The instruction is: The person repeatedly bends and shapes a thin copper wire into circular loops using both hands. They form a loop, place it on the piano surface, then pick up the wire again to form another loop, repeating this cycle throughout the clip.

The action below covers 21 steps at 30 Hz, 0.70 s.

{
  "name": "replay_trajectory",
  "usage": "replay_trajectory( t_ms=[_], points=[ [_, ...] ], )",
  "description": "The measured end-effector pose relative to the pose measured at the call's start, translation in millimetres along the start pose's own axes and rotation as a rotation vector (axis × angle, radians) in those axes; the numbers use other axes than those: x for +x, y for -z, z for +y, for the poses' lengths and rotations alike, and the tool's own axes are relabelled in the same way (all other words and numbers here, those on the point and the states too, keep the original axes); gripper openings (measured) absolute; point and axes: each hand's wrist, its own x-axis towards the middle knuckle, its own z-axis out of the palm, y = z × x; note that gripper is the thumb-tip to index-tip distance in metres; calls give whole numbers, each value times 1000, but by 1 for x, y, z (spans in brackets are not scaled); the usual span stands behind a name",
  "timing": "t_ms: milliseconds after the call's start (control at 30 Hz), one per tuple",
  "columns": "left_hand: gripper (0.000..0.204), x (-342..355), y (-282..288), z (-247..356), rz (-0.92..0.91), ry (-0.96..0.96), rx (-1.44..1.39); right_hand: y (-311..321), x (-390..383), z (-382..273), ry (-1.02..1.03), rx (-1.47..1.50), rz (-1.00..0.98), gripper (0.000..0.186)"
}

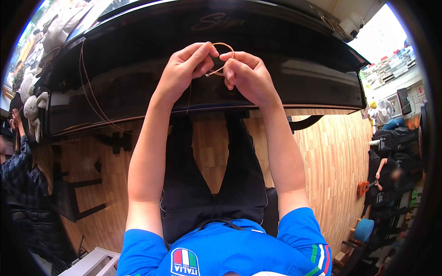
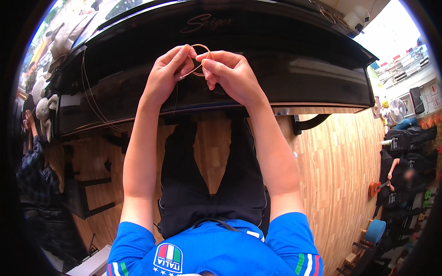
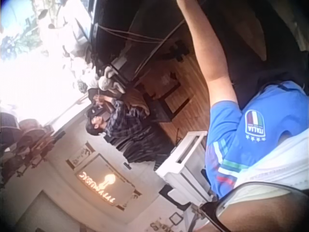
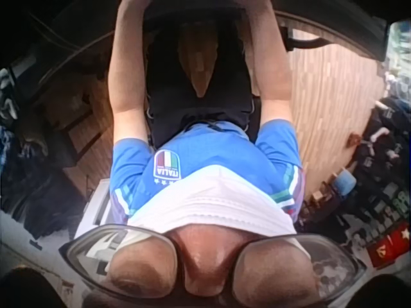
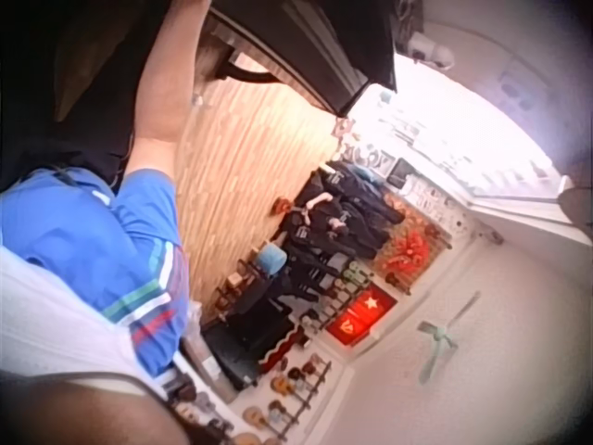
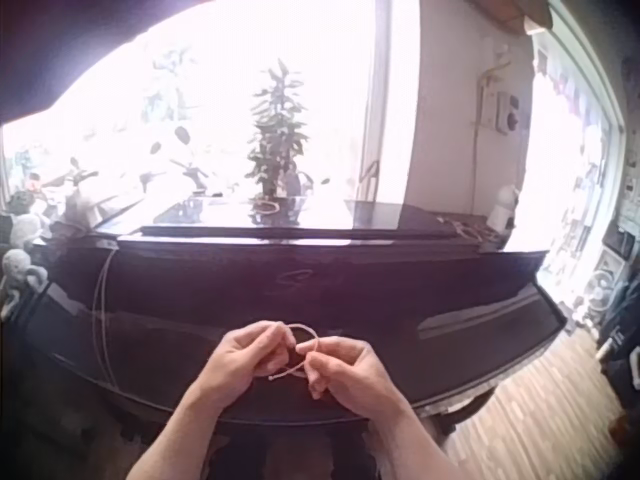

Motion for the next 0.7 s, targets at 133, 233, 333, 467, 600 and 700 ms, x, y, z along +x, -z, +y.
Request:
replay_trajectory(
  t_ms=[133,233,333,467,600,700],
  points=[
    [31,0,-6,3,79,-4,17,-5,2,1,53,-150,216,26],
    [32,0,-8,3,97,-16,49,-12,2,4,136,-298,354,24],
    [31,0,-7,1,105,-17,83,-22,1,9,211,-481,460,21],
    [30,1,-8,-2,84,-12,130,-22,0,8,248,-480,538,18],
    [29,2,-12,-2,76,-22,187,-10,-1,5,225,-320,483,18],
    [29,1,-8,-2,159,-22,101,-22,-1,5,241,-401,502,21]
  ],
)
